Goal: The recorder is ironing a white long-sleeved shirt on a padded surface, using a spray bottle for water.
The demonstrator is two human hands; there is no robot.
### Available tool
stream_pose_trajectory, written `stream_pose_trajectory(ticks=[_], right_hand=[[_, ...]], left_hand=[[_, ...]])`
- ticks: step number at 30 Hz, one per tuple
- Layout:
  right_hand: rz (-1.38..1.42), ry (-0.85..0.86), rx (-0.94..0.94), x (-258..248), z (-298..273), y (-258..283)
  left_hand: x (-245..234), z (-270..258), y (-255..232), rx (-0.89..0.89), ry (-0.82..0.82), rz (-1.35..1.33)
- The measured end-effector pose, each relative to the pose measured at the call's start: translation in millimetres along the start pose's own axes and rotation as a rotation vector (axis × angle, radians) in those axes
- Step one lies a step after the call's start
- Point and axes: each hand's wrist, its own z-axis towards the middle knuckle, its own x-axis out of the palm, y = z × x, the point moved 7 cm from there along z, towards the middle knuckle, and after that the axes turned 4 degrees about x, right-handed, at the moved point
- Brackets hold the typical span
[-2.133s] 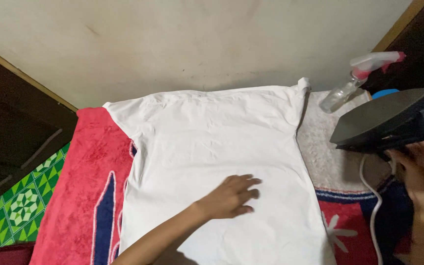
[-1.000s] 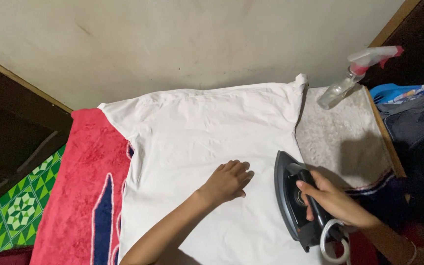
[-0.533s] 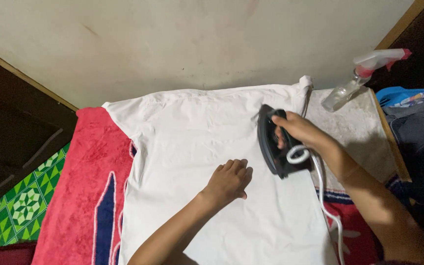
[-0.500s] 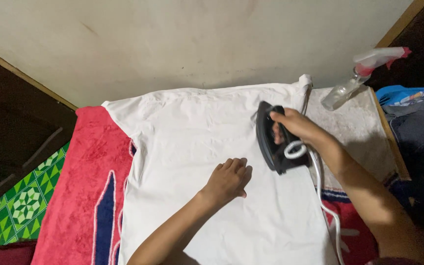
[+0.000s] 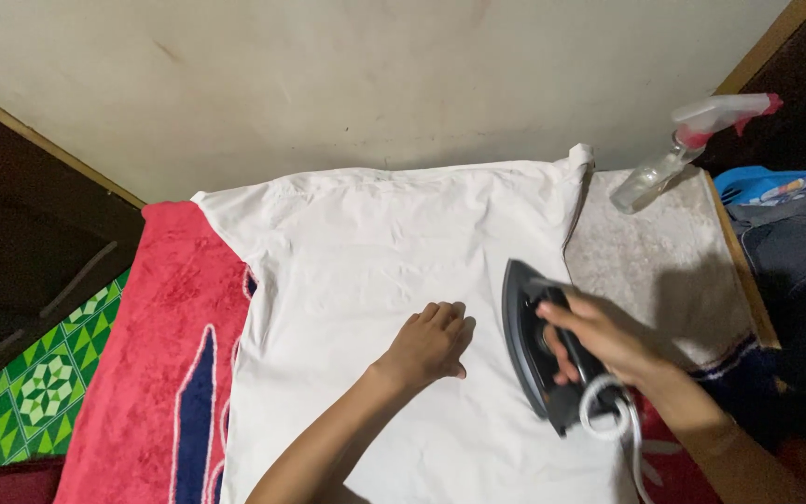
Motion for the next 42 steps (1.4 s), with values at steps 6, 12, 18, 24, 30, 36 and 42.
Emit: stream_pose_trajectory(ticks=[6,12,18,24,30,36,42], right_hand=[[0.038,-0.013,-0.022,-7,19,6],[-0.106,-0.090,-0.173,-23,113,83],[-0.058,-0.062,-0.242,-17,128,127],[-0.249,-0.128,-0.073,6,49,88],[-0.011,-0.013,0.021,16,-5,-8],[0.020,-0.022,0.040,6,27,-6],[-0.030,-0.019,-0.152,-9,139,87]], left_hand=[[3,12,5,0.004,0.051,-0.008],[15,12,8,-0.067,0.109,-0.019],[13,9,10,-0.129,0.128,-0.058],[15,4,18,-0.057,0.018,-0.169],[-20,-8,32,-0.248,0.072,-0.314],[-14,-5,67,-0.346,0.013,-0.160],[6,-15,80,-0.456,0.245,-0.152]])
